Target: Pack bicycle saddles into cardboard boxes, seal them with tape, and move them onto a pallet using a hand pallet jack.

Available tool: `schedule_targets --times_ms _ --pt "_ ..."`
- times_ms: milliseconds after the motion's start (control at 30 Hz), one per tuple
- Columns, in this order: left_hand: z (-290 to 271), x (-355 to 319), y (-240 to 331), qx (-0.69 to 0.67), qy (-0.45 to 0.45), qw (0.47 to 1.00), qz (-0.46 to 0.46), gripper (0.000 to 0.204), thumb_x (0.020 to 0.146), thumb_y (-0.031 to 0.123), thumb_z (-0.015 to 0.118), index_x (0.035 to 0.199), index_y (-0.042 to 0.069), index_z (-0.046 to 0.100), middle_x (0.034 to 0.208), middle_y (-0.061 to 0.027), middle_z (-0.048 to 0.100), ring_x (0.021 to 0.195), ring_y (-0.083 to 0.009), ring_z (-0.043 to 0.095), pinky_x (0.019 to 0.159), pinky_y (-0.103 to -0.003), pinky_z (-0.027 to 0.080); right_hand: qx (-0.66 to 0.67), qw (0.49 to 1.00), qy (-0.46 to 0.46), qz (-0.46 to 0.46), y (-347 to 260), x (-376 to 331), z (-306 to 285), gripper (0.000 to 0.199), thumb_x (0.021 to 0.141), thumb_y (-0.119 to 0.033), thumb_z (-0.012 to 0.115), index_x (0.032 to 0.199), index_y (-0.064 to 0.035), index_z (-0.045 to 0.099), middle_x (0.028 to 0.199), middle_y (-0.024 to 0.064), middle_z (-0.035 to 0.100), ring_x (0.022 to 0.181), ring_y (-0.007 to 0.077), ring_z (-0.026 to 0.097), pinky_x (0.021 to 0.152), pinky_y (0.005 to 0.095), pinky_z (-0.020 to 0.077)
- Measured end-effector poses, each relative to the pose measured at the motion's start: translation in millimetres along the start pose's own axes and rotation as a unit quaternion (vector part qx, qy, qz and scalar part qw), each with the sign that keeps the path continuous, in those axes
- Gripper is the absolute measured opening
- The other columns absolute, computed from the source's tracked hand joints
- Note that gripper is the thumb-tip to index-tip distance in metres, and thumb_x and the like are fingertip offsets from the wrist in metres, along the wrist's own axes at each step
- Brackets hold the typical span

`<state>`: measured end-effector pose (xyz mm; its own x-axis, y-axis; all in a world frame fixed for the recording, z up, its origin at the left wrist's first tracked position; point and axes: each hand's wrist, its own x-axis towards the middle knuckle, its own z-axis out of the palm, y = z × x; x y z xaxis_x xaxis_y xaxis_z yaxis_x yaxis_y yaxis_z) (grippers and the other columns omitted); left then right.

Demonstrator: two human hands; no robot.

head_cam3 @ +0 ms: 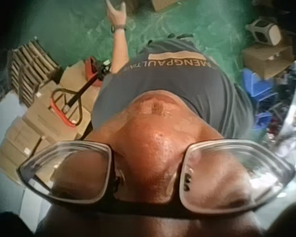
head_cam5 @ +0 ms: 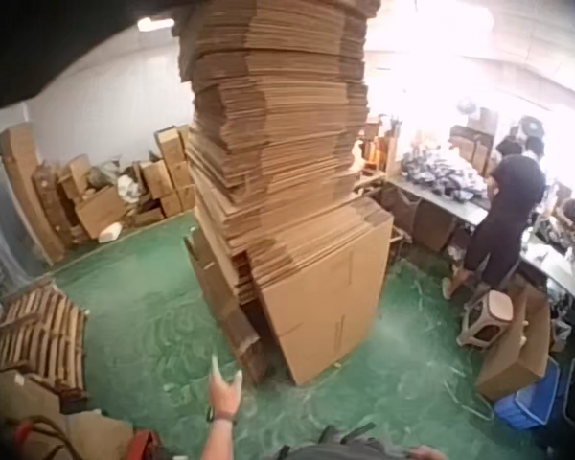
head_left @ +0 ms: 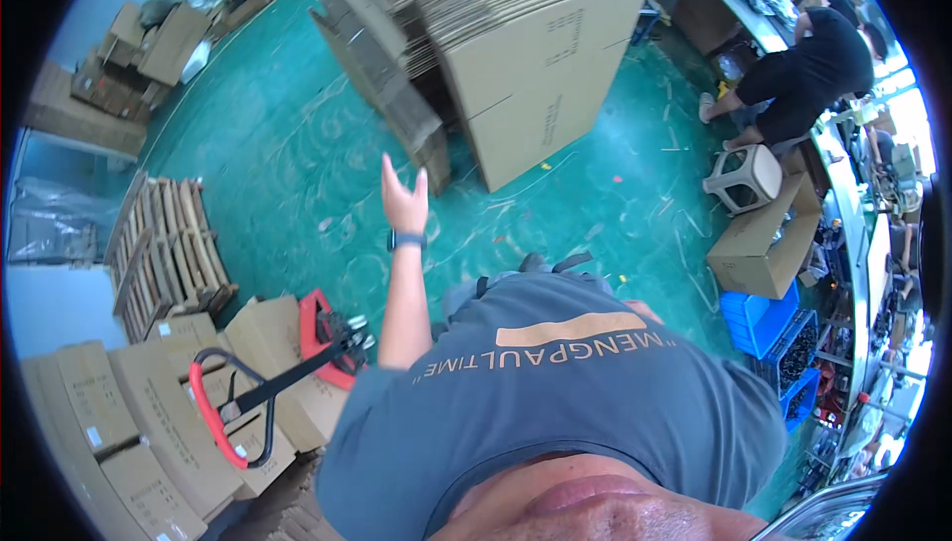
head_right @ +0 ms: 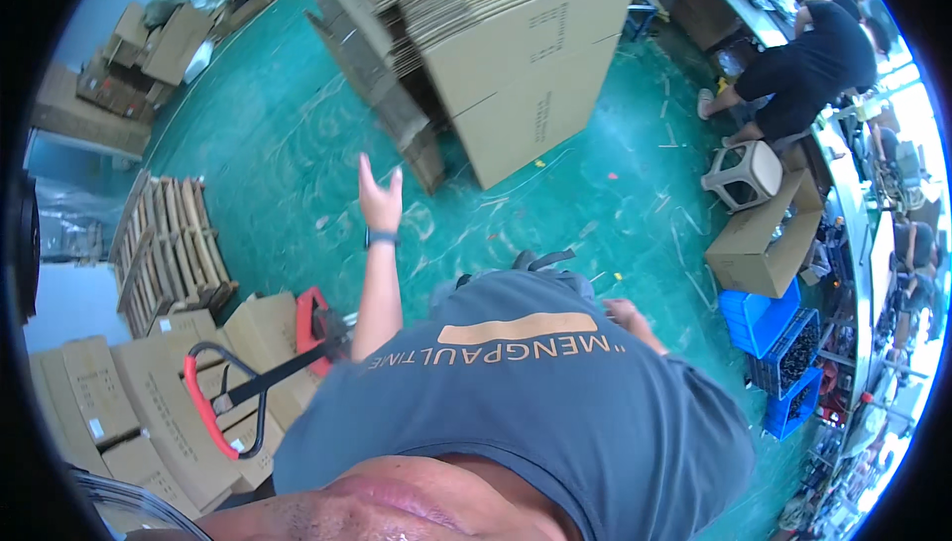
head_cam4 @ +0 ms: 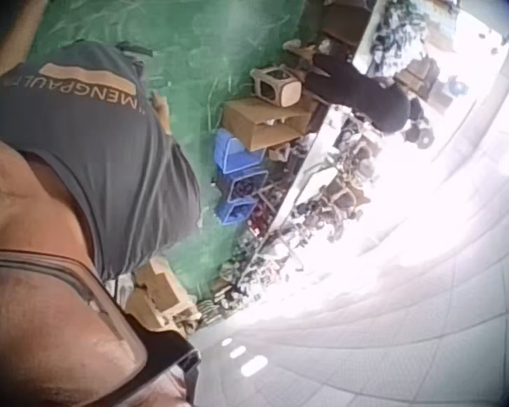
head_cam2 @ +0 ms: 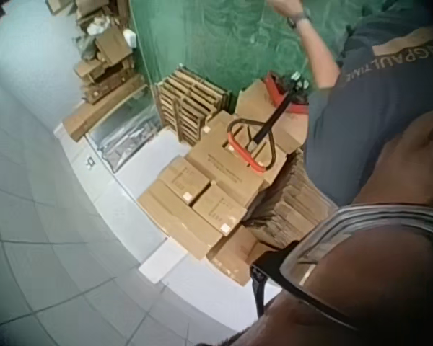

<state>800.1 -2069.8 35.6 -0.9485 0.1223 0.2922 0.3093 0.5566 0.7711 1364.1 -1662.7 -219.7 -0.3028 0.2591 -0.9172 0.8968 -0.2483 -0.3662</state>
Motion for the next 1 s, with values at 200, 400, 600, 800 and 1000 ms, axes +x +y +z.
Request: schedule_targets --times_ms 200,400,600,800,1000 --pt "219 165 65 0.031 0.074 0.994 -0.078 0.126 0.089 0.047 0.084 0.165 -0.019 0.008 0.174 -0.0417 0.008 0.166 -0.0491 0.009 0.136 -0.052 0.011 0.046 0.984 0.132 -0.108 -97 -22 -31 0.040 0.104 -0.035 0.070 0.131 -0.0055 0.076 0.099 0.0057 0.076 0.091 0.0144 0.072 0.074 0.0334 0.0583" --pt "307 186 113 0.008 0.147 0.980 -0.132 0.126 0.090 0.041 0.085 0.165 -0.019 0.003 0.175 -0.0405 0.007 0.165 -0.0510 0.006 0.136 -0.056 0.009 0.191 0.953 0.229 -0.061 -160 -44 -93 0.036 0.106 -0.031 0.067 0.131 -0.0057 0.074 0.100 0.0066 0.075 0.083 0.0142 0.070 0.068 0.0333 0.0563" --pt "341 183 200 0.116 0.150 0.979 0.070 0.108 0.090 0.032 0.087 0.165 -0.009 0.021 0.174 -0.0364 0.015 0.163 -0.0550 0.011 0.131 -0.067 0.013 0.074 0.977 0.176 -0.092 -239 -17 -171 0.038 0.107 -0.031 0.066 0.135 -0.0054 0.071 0.103 0.0074 0.075 0.083 0.0148 0.070 0.066 0.0329 0.0559" --pt "491 278 335 -0.210 0.060 0.966 0.138 0.071 0.095 0.026 0.087 0.148 -0.003 0.049 0.143 -0.0295 0.059 0.117 -0.0345 0.069 0.099 -0.039 0.056 -0.014 0.980 0.126 -0.152 -268 43 -256 0.041 0.107 -0.031 0.066 0.140 -0.0050 0.068 0.107 0.0083 0.075 0.082 0.0154 0.071 0.064 0.0325 0.0555" --pt "631 321 405 -0.164 -0.174 0.970 0.033 0.050 0.093 0.031 0.088 0.129 0.001 0.070 0.107 -0.0168 0.080 0.097 -0.0265 0.078 0.088 -0.039 0.059 0.298 0.910 0.280 -0.068 -455 80 -407 0.047 0.108 -0.030 0.067 0.148 -0.0056 0.063 0.122 0.0090 0.075 0.106 0.0173 0.072 0.088 0.0336 0.0583"
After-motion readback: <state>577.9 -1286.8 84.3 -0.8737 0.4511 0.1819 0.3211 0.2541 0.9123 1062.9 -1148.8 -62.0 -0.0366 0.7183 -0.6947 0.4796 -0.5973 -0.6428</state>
